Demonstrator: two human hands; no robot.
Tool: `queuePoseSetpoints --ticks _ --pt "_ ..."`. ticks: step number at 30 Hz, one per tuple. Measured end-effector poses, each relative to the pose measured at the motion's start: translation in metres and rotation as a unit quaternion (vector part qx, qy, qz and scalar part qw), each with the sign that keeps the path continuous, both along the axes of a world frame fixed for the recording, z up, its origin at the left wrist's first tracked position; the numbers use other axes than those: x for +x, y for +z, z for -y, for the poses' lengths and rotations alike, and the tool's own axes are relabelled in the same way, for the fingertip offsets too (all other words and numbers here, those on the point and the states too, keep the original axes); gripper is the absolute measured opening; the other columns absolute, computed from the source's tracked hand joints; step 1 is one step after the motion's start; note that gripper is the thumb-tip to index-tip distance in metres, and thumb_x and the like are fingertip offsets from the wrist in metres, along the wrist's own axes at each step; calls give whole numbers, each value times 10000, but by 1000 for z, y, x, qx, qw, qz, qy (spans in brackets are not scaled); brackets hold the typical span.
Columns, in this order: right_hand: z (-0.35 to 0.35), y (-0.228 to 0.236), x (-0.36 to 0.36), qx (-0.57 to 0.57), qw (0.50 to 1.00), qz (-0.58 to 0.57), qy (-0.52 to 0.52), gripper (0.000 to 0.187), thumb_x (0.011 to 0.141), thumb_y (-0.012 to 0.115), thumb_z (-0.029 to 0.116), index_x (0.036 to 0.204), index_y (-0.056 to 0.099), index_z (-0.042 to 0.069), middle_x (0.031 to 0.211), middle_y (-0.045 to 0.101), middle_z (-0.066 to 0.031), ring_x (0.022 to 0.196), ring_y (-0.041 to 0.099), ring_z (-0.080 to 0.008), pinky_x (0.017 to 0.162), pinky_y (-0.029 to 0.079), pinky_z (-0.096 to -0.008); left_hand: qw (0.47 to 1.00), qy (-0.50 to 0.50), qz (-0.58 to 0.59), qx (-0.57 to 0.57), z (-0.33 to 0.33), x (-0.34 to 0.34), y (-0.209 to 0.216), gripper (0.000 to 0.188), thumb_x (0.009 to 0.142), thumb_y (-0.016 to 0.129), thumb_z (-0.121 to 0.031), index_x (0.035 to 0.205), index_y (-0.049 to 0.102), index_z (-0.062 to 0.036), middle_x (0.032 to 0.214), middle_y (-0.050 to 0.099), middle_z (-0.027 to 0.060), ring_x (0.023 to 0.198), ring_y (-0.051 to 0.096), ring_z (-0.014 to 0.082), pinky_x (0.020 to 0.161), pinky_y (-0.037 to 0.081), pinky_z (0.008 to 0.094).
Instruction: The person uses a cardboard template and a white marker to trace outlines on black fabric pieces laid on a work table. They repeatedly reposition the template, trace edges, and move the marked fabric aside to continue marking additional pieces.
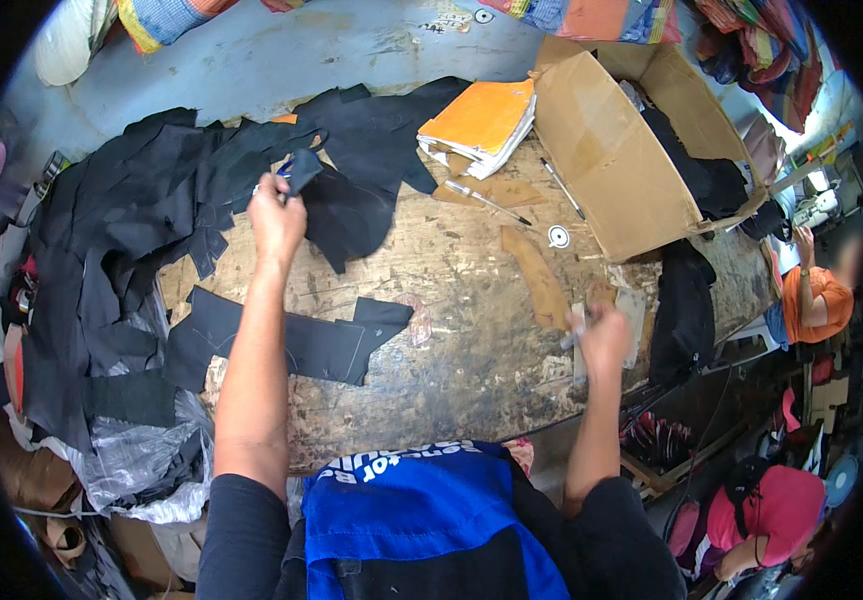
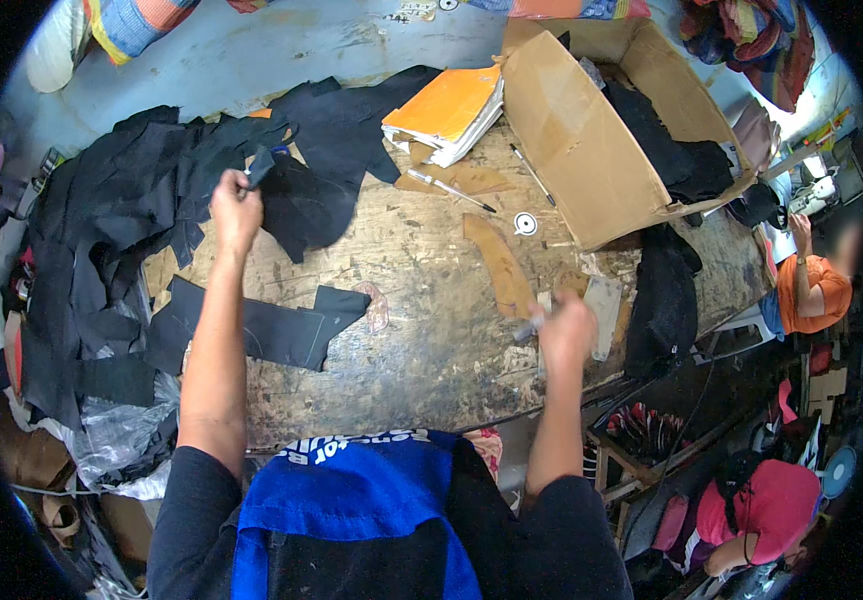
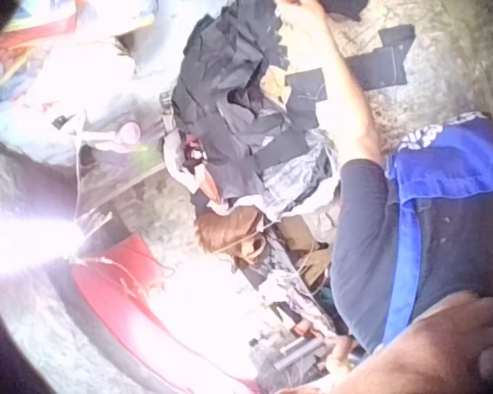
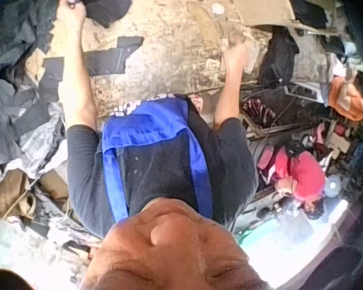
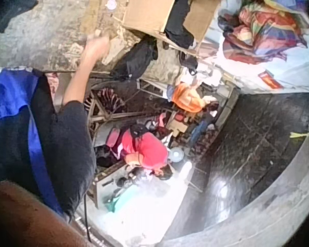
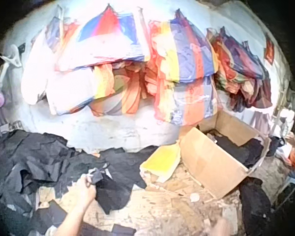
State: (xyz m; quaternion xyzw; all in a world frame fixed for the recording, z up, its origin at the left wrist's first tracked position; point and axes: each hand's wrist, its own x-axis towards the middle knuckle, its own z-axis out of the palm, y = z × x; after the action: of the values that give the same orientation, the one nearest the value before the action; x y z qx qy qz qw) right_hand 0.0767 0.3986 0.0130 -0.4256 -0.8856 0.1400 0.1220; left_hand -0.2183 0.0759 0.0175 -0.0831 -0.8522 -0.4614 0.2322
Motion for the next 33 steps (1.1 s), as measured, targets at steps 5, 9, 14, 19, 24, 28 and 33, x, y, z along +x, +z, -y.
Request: queuePoseSetpoints --ticks 5,9,14,19,24,28,33 --pt "3 -29 64 -27 998 -59 -14 345 632 803 108 932 671 4 839 673 -179 785 645 -337 715 494 -404 932 -173 90 305 6 46 57 113 832 562 41 851 474 -29 807 583 46 734 535 119 662 448 260" --pt "-10 -46 68 -60 991 -115 -15 283 644 756 15 904 651 -22 756 649 -142 704 631 -246 651 484 -348 812 -259 172 494 11 125 46 303 858 564 26 1151 485 39 1045 610 129 934 597 181 805 505 292" --pt "11 -52 39 -229 909 -344 44 276 705 685 -95 941 584 7 810 602 -52 710 602 -146 647 514 -249 953 -116 208 188 30 197 -28 260 899 571 -73 1136 544 33 1025 646 115 921 609 165 819 482 288" --pt "105 -66 -44 -464 742 -424 231 278 763 653 -105 986 556 30 914 576 -42 814 590 -133 737 527 -261 993 -54 69 77 57 183 -70 206 908 544 -84 1058 582 52 852 672 191 753 652 195 669 495 310" --pt "157 -55 -77 -146 837 -234 473 142 815 595 -1 935 541 53 867 553 -148 747 597 -310 655 494 -362 999 -3 21 31 72 139 -73 196 894 538 -83 1046 585 31 830 664 217 768 667 346 681 498 357" --pt "124 -45 -67 -66 862 -180 469 126 808 595 1 905 532 52 878 557 -164 763 586 -364 652 486 -416 999 -1 14 51 78 120 -78 192 890 535 -79 1037 592 30 846 667 217 794 668 349 690 499 364" --pt "50 -42 -52 8 908 -204 367 166 806 573 -26 956 549 43 850 572 -127 753 599 -282 661 494 -362 977 14 83 197 67 122 -75 184 897 577 -108 997 592 46 843 669 118 743 624 148 683 493 292"
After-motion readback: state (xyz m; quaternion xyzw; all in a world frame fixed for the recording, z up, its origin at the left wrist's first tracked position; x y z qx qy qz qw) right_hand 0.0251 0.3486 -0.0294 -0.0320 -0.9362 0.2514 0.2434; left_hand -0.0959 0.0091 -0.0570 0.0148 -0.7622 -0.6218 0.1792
